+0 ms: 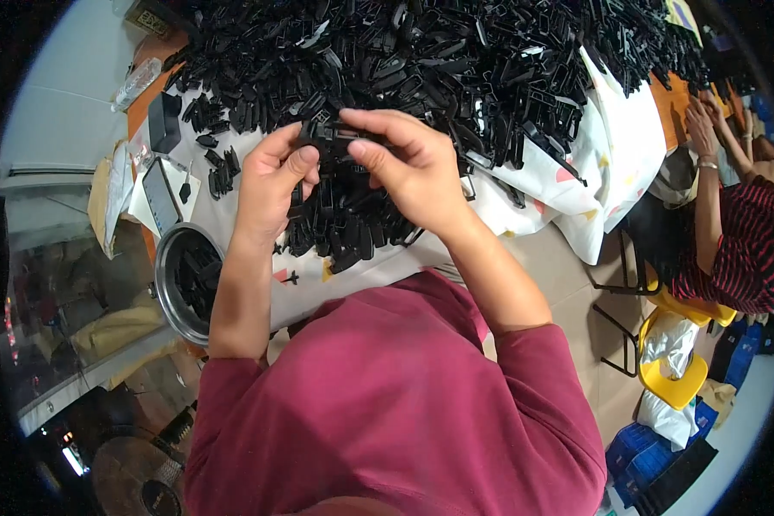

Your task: Picking up, inspecting, and assembling small black plastic components from a pile on a workbench.

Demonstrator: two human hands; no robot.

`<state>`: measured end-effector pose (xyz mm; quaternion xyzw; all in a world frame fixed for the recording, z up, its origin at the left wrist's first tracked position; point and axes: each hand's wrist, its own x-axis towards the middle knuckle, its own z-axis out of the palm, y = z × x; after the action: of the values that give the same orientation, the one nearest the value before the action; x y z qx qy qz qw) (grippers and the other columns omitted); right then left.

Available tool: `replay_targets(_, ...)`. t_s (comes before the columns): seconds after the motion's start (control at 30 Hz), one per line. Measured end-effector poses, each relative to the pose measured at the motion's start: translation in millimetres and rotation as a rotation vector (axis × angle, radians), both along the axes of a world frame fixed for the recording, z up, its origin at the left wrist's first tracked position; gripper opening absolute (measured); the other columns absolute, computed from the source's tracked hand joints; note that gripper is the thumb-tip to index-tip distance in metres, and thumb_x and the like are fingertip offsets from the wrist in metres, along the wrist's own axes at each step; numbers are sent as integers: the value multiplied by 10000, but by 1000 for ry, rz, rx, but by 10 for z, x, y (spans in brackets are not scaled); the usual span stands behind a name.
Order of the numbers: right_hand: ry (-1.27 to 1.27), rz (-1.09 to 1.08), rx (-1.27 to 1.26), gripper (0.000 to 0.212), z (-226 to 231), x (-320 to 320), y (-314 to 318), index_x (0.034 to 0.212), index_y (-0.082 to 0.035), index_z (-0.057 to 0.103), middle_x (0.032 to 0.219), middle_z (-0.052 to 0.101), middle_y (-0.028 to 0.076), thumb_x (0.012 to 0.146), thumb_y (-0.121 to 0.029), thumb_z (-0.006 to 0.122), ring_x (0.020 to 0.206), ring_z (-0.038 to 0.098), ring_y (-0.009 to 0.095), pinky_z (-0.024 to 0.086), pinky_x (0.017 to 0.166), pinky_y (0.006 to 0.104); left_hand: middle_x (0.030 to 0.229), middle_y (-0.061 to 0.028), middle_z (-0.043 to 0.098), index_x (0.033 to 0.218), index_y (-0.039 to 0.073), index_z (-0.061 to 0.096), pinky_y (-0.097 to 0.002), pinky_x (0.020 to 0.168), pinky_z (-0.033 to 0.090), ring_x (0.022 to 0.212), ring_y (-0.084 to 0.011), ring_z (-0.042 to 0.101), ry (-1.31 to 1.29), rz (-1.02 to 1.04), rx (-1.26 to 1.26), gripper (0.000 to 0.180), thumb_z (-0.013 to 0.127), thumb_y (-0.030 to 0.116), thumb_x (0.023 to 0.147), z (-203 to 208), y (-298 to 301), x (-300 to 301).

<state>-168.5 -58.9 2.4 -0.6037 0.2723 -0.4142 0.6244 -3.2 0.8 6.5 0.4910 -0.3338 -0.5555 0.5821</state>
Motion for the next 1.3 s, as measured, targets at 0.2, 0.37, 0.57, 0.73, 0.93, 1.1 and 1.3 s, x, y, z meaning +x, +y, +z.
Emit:
replay_targets(0.2, 24, -137, -419, 265, 30, -48, 56, 1067, -4, 590, 1016, 565, 106, 802, 5, 581, 643, 527, 58, 421, 492, 154, 902, -42, 582, 985, -28, 595, -220, 694, 436, 793, -112, 538, -428, 64, -275, 320, 707, 117, 722, -17, 11, -8)
replay_targets(0.37, 191, -187, -780, 321, 89, -85, -6, 1042, -5, 597, 914, 596, 134, 736, 89, 577, 713, 587, 177, 471, 572, 239, 889, -56, 595, 969, -5, 614, -235, 730, 434, 812, -128, 548, -477, 86, -292, 294, 709, 101, 711, 34, 38, -70)
replay_targets(0.57, 260, -147, -825, 419, 76, -138, 72, 1054, -16, 577, 912, 598, 158, 666, 144, 576, 732, 599, 240, 485, 603, 270, 838, -39, 604, 961, 4, 623, -221, 646, 449, 735, -108, 554, -891, 75, -460, 258, 694, 71, 722, 113, 51, -60)
replay_targets(0.73, 255, -346, -922, 397, -73, 3, 186, 1057, -10, 574, 951, 582, 151, 682, 109, 624, 760, 591, 239, 486, 627, 275, 883, 4, 610, 1066, 28, 594, -160, 544, 388, 631, -22, 470, -34, 26, -120, 278, 624, 135, 812, -59, 70, -314)
replay_targets(0.93, 139, -211, -244, 335, -144, 21, 325, 1085, 13, 530, 997, 567, 114, 777, -65, 637, 837, 574, 135, 488, 596, 209, 947, -44, 601, 1087, -13, 549, -158, 537, 383, 585, -32, 462, 114, 60, -141, 356, 573, 250, 848, -63, 163, -328)
replay_targets(1.1, 248, 66, 84, 260, -107, 40, 209, 984, 17, 576, 869, 606, 42, 769, -105, 660, 735, 576, 90, 477, 601, 215, 850, -40, 584, 1005, -2, 572, -173, 493, 372, 545, -56, 454, 271, 17, -112, 316, 543, 278, 862, -208, 231, -125)
replay_targets(1.3, 1115, -217, -940, 283, -349, -17, -824, 974, -124, 632, 957, 567, 75, 691, -136, 640, 919, 527, 254, 465, 743, 337, 808, -43, 580, 812, 77, 527, -241, 483, 404, 614, -123, 525, 390, 370, 80, 203, 573, 275, 804, -217, -74, 354)
